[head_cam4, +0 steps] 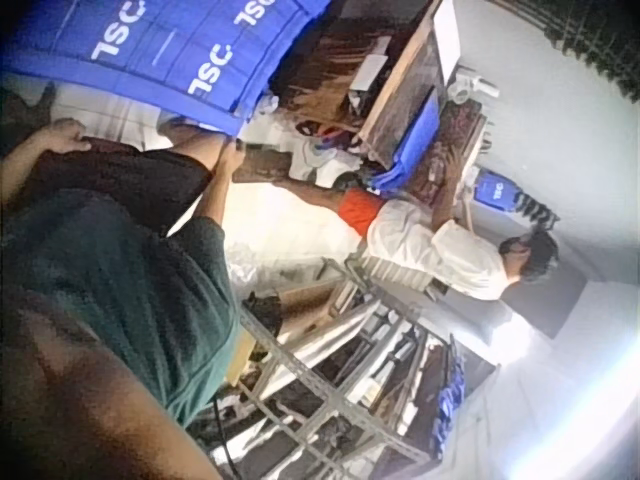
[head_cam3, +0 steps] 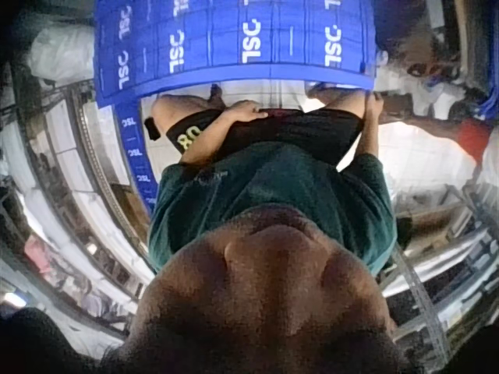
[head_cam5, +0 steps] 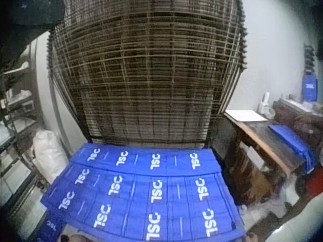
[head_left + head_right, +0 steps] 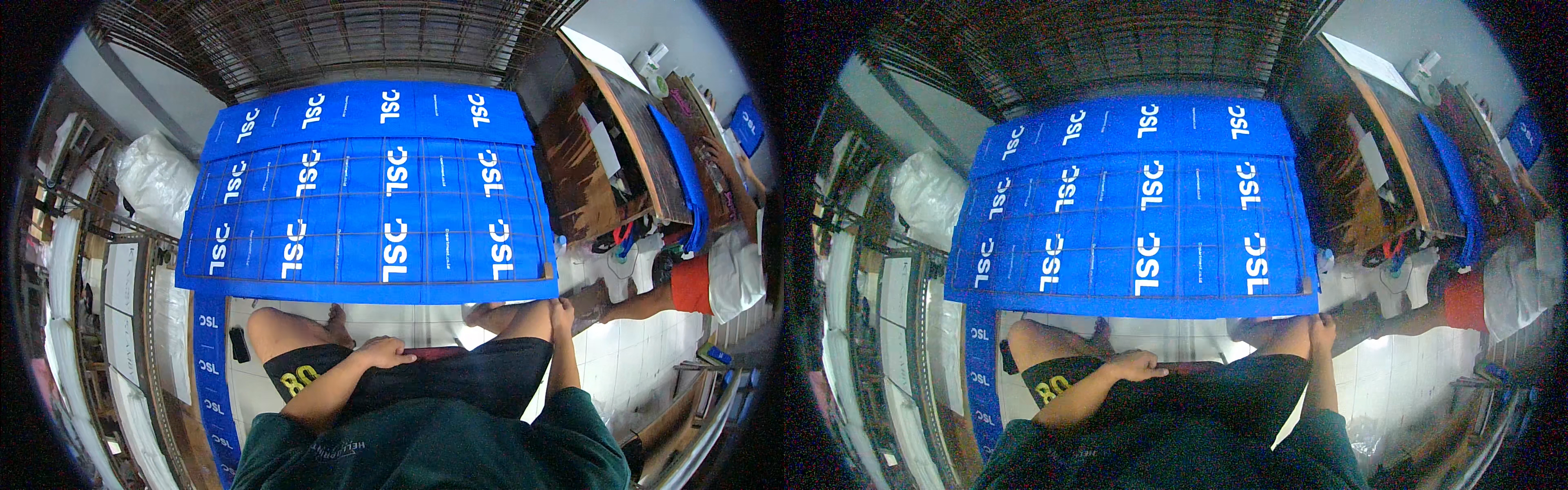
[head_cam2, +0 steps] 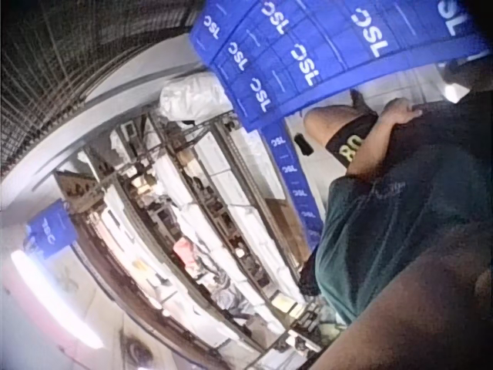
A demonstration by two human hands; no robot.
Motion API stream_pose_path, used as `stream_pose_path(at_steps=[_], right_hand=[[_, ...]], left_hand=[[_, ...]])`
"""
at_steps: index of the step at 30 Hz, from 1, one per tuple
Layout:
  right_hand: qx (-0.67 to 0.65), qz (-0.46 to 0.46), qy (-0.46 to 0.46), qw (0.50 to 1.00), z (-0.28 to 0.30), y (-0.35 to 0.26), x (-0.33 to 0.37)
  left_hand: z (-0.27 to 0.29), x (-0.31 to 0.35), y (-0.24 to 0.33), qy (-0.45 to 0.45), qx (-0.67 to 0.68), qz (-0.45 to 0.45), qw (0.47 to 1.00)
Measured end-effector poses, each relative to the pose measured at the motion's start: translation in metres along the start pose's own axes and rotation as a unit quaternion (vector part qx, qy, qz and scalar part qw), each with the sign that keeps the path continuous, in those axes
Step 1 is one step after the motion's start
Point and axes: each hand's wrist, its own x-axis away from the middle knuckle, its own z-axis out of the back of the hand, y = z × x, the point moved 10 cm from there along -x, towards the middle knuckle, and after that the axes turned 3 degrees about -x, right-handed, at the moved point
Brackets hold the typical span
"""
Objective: The person sits on the floor and repeatedly picks up blue rectangular sheets from a nearby table, placing them onto a large stack on their lap. The person handles the sheets one by one, aligning them before adding them to the pile.
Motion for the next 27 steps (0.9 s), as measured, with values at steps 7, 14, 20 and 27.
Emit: stream_pose_path(at_steps=[7, 14, 20, 27], right_hand=[[-0.014, 0.037, 0.025, 0.999, 0.002, 0.010, -0.008], [0.016, 0.044, -0.017, 0.999, 0.003, -0.028, 0.011], [0.061, 0.034, -0.016, 0.997, -0.003, -0.020, 0.008], [-0.013, 0.098, -0.023, 0.995, -0.007, -0.012, 0.009]], left_hand=[[-0.007, -0.004, -0.001, -0.042, -0.014, 0.010, 0.999], [-0.003, -0.005, 0.001, -0.074, -0.008, 0.033, 0.997], [-0.004, -0.002, -0.004, -0.002, 0.002, 0.015, 1.000], [-0.010, 0.002, -0.013, -0.035, 0.023, 0.036, 0.998]])
